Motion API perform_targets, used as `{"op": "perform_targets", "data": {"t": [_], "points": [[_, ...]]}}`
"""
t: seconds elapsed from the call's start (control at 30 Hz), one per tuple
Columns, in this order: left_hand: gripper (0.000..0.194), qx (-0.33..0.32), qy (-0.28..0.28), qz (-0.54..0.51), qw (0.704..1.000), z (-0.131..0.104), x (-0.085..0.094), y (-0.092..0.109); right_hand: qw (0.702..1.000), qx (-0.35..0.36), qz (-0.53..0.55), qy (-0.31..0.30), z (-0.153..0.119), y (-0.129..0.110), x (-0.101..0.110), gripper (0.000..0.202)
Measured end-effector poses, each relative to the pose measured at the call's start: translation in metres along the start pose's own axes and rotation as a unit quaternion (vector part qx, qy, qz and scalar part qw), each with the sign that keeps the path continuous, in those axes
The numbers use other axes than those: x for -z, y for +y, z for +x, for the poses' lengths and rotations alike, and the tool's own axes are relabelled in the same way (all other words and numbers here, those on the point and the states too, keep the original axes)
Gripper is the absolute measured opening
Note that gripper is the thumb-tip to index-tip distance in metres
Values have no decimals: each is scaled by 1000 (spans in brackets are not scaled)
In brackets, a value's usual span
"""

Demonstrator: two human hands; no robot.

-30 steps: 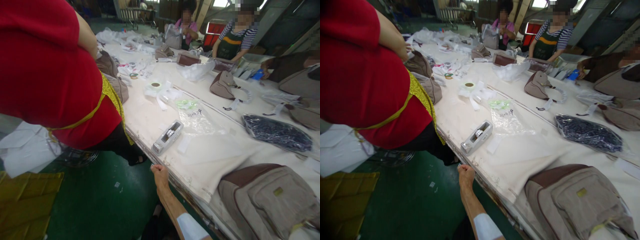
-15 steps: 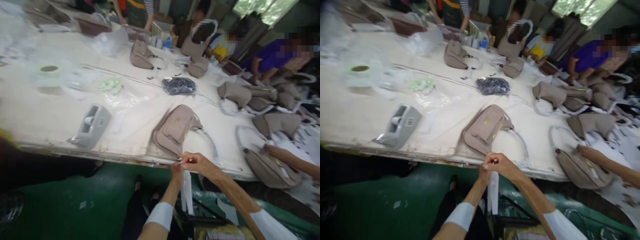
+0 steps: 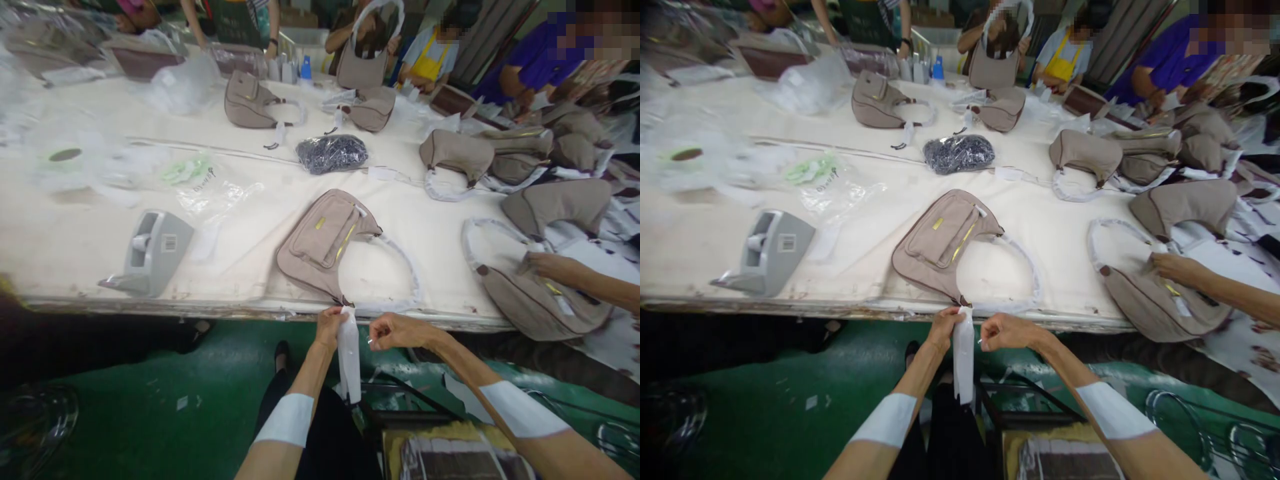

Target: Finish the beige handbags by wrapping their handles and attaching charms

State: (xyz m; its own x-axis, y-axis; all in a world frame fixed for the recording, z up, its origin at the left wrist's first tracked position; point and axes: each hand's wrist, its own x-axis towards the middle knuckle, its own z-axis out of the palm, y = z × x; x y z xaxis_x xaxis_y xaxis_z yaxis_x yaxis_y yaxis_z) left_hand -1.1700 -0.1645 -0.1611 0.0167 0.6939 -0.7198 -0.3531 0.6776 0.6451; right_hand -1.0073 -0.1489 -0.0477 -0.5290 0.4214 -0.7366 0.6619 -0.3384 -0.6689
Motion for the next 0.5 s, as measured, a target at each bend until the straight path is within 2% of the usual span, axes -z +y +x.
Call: {"op": "perform_targets", "data": {"t": [0.23, 0.37, 0.5], "points": [[17, 16, 2, -62, 998, -3, -2, -8, 995, 37, 15, -90, 46, 0, 22, 21], [21, 15, 2, -98, 995, -4, -4, -14, 992, 12, 20, -122, 62, -7, 30, 18], [23, 8, 1, -122, 993, -5, -5, -17, 992, -16, 15, -122, 73, -15, 33, 16]]}}
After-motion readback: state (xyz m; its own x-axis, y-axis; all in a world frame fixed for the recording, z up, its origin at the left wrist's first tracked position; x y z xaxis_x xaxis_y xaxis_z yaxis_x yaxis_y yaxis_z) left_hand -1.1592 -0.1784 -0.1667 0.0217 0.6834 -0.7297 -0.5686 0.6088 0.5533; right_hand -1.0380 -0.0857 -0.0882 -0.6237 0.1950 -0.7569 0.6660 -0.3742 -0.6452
